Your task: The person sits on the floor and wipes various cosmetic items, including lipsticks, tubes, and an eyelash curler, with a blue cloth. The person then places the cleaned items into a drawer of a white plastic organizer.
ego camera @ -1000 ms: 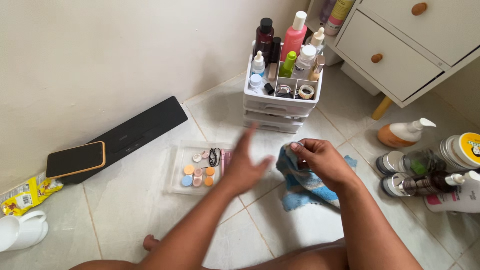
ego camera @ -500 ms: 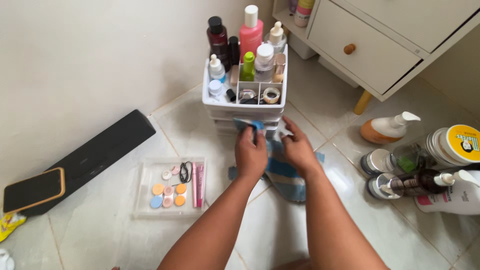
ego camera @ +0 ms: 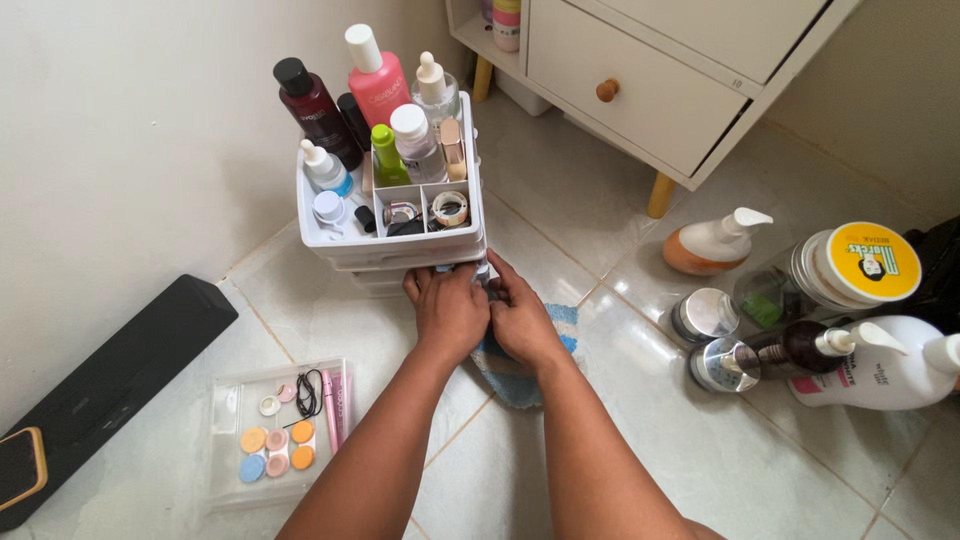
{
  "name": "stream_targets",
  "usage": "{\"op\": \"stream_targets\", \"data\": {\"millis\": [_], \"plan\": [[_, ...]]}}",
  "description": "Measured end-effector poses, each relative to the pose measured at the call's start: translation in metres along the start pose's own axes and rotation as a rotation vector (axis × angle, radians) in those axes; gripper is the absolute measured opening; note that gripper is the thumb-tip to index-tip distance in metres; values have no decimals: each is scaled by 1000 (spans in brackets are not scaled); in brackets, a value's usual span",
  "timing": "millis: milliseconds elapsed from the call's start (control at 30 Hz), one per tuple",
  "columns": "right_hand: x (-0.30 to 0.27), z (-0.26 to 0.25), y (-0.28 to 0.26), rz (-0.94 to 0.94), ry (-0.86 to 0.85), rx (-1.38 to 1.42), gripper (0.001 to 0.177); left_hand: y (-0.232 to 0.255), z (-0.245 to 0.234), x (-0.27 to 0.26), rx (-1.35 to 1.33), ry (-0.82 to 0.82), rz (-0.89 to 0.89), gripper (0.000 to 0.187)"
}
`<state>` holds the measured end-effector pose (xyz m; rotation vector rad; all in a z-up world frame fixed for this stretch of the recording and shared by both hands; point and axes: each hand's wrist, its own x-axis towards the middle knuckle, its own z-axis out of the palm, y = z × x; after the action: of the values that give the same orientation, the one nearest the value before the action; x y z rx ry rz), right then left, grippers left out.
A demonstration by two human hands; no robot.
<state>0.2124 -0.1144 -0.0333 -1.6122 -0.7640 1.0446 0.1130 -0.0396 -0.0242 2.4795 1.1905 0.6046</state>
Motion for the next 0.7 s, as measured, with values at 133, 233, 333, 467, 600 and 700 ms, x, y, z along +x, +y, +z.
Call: {"op": "stream_targets", "data": {"millis": [133,233,333,467,600,700], "plan": [[1,0,-2,-45,50,-177,79,-16,-6,-4,-96,43,-3,23],[4,0,4,2,65,-172,74,-21,-11,-22,-24,72,205,16],[4,0,9,15,162,-72,59,-12,-18,-52,-10,150,388,19],[-2,-9,2,-66,385,-7,28,7,-18,-64,-399,93,-101,21],[-14,-24,-20,212,-57,159,32,14,-11,-42,-751,-16,-326,20],[-21,-28,-36,57,143,107,32,15,-9,-31,-819,66,-215,23]]}}
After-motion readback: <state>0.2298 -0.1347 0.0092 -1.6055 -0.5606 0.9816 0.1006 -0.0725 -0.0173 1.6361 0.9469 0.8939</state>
